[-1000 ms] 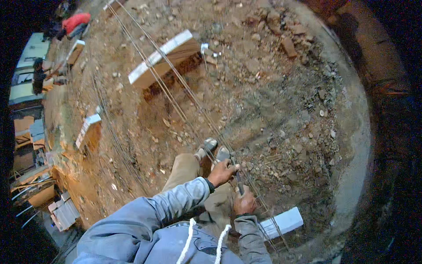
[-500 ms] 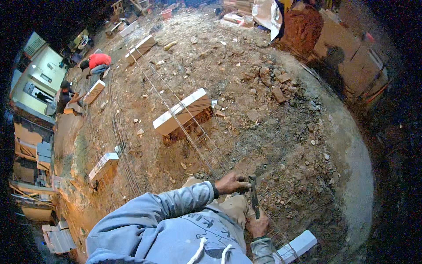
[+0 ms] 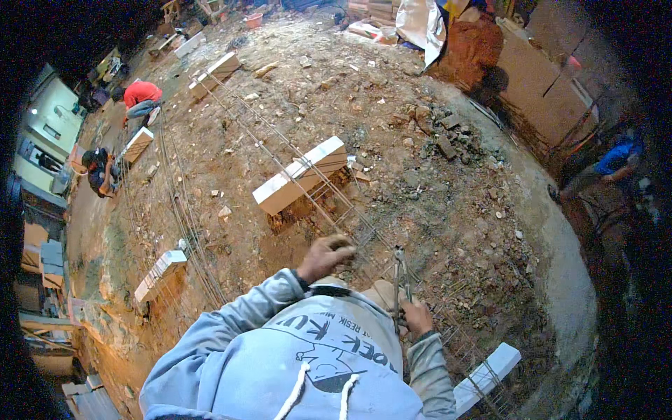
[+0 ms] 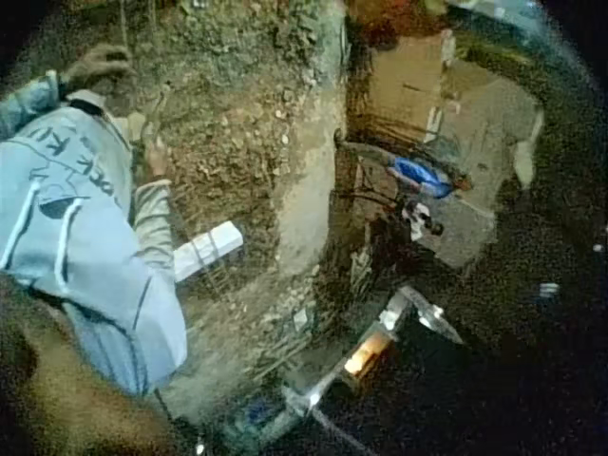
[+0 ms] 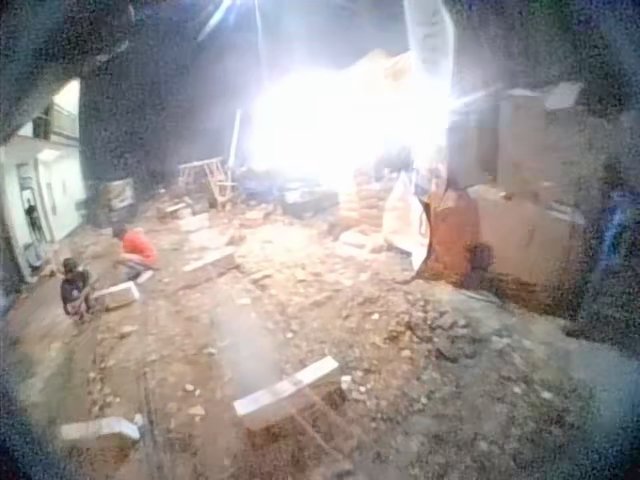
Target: The person secures rebar frames by wrapping wire around the intersections and twisting it tight using pliers.
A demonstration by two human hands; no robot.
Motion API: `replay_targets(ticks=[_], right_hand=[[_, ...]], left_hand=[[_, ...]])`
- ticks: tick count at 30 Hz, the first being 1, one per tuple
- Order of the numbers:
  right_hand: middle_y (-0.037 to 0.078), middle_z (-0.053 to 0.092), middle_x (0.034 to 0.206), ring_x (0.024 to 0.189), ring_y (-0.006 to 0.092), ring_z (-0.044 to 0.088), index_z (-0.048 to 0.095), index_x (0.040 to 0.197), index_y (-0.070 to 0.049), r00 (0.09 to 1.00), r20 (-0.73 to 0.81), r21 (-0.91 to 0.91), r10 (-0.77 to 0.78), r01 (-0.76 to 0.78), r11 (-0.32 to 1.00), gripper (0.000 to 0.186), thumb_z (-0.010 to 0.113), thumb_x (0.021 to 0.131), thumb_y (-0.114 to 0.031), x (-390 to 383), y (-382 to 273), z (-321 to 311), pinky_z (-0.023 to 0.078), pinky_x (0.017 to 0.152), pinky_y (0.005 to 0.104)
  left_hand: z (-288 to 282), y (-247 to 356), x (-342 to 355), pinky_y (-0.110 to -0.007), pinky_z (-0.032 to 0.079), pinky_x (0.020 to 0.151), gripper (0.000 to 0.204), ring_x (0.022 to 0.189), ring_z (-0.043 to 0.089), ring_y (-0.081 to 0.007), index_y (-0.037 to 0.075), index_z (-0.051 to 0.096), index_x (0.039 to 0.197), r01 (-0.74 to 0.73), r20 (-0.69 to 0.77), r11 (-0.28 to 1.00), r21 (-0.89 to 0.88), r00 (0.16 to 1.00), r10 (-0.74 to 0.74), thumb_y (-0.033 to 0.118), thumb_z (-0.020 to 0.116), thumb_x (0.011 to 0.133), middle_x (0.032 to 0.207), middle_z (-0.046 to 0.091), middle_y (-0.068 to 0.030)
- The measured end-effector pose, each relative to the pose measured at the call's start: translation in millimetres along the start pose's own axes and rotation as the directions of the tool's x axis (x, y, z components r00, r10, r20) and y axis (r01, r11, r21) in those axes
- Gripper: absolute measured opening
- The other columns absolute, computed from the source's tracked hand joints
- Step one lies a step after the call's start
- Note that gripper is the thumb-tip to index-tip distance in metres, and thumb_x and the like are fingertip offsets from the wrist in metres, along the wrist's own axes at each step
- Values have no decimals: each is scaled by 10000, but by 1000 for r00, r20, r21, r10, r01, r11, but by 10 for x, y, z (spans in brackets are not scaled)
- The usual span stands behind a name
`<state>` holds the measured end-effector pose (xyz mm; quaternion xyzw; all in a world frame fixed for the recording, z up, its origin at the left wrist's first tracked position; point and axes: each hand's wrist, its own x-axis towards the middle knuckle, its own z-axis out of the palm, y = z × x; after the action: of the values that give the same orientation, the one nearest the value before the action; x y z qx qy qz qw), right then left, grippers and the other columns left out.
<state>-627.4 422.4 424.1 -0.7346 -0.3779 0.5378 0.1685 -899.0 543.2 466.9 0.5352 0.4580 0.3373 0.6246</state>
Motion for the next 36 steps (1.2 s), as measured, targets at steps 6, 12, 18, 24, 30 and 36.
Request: replay_targets(ticks=[6, 12, 18, 24, 30, 36], right_hand=[[98, 607, 919, 760, 227, 568, 573, 1069, -74, 955, -23, 359, 297, -269, 894, 435, 499, 827, -428, -14, 375, 297, 465, 650, 390], [176, 609, 916, 774, 295, 591, 581, 1088, -44, 963, -199, -279, 181, -233, 932, 570, 508, 807, -534, 194, 2280, 346, 475, 642, 410], [260, 608, 902, 876, 375, 590, 612, 1024, -37, 967, 235, -900, 100, 177, 399, 503, 502, 825, -486, 517, 2299, 255, 461, 747, 462], [256, 598, 946, 902, 372, 580, 602, 1034, -26, 938, 291, -896, -187, 336, 290, 538, 478, 828, -507, 1540, 1004, 186, 450, 772, 465], [252, 588, 991, 928, 369, 571, 592, 1045, -14, 823, 371, -851, -429, 486, 197, 573, 454, 831, -528, 2242, 7, 243, 439, 797, 467], [248, 578, 1036, 954, 366, 562, 583, 1055, -3, 650, 470, -762, -597, 640, 97, 608, 430, 835, -548, 2690, -600, 341, 429, 822, 470]], left_hand=[[-1224, -264, -398, -321, 537, 623, 111, 692, 647, -202, 51, 541, 889, 72, -320, 894, -443, 918, -232, 149, 575, 848, 797, 631, -94], [-1700, -187, -324, -290, 515, 615, 126, 715, 631, -179, 43, 501, 908, -79, -366, 820, -567, 916, -164, 118, 581, 845, 838, 632, -112], [-1877, -49, -389, -277, 513, 632, 230, 709, 610, -157, 7, 555, 1044, -142, -404, 895, -422, 914, -45, 141, 585, 860, 850, 625, -89], [-1882, -411, -764, -272, 512, 582, 189, 723, 615, -144, 5, 592, 968, -26, -522, 931, -365, 834, -182, 167, 556, 880, 834, 646, -75], [-1846, -367, -975, -288, 503, 647, 224, 738, 618, -149, 8, 608, 944, -56, -684, 959, -278, 713, -156, 215, 545, 883, 824, 653, -76], [-1627, -129, -906, -281, 498, 615, 262, 685, 610, -124, 1, 593, 954, -115, -807, 993, -12, 588, 59, 247, 531, 888, 764, 639, -60]])
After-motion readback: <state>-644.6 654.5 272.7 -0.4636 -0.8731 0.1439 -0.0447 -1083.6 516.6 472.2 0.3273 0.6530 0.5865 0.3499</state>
